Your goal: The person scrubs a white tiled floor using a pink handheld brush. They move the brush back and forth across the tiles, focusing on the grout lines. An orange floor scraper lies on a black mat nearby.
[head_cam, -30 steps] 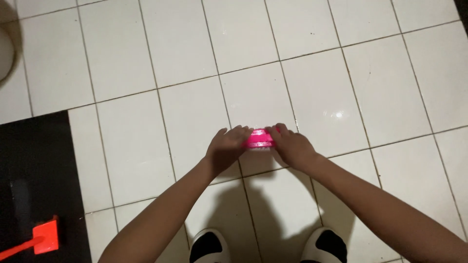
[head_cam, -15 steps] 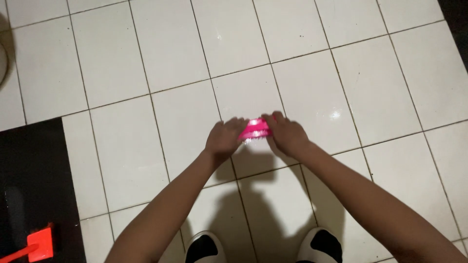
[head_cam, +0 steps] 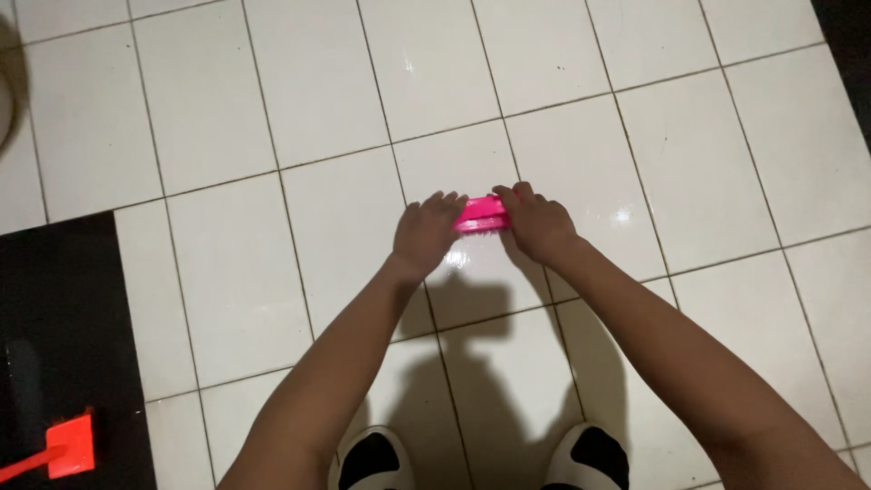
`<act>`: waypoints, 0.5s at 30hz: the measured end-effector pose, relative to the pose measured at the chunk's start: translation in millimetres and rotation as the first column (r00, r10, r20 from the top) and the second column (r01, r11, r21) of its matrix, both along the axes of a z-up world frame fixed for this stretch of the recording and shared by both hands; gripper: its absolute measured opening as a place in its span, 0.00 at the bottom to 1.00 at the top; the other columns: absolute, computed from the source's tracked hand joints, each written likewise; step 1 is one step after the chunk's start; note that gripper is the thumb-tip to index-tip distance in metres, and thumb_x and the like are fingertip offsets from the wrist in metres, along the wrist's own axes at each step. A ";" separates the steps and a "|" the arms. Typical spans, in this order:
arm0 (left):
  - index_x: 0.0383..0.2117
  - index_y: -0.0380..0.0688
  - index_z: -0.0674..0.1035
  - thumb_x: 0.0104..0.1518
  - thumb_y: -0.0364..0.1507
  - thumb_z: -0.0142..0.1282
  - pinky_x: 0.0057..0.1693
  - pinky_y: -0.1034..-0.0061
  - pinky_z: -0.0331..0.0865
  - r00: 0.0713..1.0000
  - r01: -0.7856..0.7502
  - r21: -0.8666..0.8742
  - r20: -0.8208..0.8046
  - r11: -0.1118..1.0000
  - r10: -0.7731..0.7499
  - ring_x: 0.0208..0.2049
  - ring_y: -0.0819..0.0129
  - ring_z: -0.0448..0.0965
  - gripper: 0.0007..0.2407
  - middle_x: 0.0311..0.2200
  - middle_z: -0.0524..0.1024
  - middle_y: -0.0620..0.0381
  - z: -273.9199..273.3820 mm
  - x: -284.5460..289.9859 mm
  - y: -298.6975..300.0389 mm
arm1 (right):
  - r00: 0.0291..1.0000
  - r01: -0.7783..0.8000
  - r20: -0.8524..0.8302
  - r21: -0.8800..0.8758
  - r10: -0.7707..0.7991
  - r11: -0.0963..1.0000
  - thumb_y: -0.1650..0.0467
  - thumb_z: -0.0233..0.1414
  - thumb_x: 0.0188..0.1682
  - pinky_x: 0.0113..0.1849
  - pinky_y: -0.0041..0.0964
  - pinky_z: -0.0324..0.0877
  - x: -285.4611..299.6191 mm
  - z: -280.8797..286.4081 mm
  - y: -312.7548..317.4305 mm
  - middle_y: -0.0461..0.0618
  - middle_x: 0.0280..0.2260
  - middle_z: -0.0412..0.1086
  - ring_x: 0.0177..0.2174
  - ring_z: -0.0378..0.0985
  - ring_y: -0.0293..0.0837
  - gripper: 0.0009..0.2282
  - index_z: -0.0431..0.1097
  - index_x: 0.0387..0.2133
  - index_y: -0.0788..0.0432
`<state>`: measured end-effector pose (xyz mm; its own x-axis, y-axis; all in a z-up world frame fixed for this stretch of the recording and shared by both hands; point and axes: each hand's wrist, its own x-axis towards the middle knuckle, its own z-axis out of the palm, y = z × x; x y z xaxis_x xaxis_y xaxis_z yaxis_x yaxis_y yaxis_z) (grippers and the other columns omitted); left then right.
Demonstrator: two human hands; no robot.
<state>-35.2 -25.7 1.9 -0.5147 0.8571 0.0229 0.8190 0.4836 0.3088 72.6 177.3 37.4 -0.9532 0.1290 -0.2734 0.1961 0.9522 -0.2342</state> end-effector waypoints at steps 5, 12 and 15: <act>0.60 0.44 0.72 0.59 0.35 0.59 0.56 0.57 0.69 0.989 0.091 0.017 0.117 0.996 -0.092 0.60 0.55 0.73 0.22 0.58 0.74 0.51 4.9 16.3 -22.4 | 1.000 0.002 0.020 -0.029 -0.001 1.000 0.66 0.53 0.49 0.41 0.54 0.74 28.5 13.7 -19.9 0.59 0.52 0.63 0.43 0.77 0.59 0.25 0.57 0.61 0.53; 0.57 0.46 0.74 0.60 0.36 0.58 0.54 0.59 0.71 0.981 0.196 0.106 -0.005 0.975 -0.196 0.57 0.55 0.76 0.19 0.55 0.78 0.54 -5.6 34.5 -43.7 | 0.996 -0.038 0.074 -0.063 0.042 0.997 0.70 0.51 0.46 0.39 0.52 0.76 63.3 -10.8 -27.8 0.59 0.55 0.62 0.42 0.78 0.58 0.27 0.55 0.62 0.53; 0.57 0.48 0.74 0.58 0.38 0.61 0.53 0.58 0.71 0.986 0.118 0.079 0.108 0.990 -0.126 0.58 0.53 0.75 0.21 0.55 0.78 0.52 5.8 22.1 -25.6 | 0.999 -0.034 0.031 -0.067 0.036 0.997 0.65 0.52 0.51 0.40 0.55 0.74 44.1 -3.7 -16.8 0.61 0.54 0.62 0.42 0.77 0.60 0.24 0.55 0.61 0.53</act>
<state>-13.1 -51.3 7.7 -0.4092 0.9118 0.0345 0.8285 0.3554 0.4328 116.7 160.4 33.7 -0.9474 0.0763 -0.3108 0.1713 0.9412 -0.2912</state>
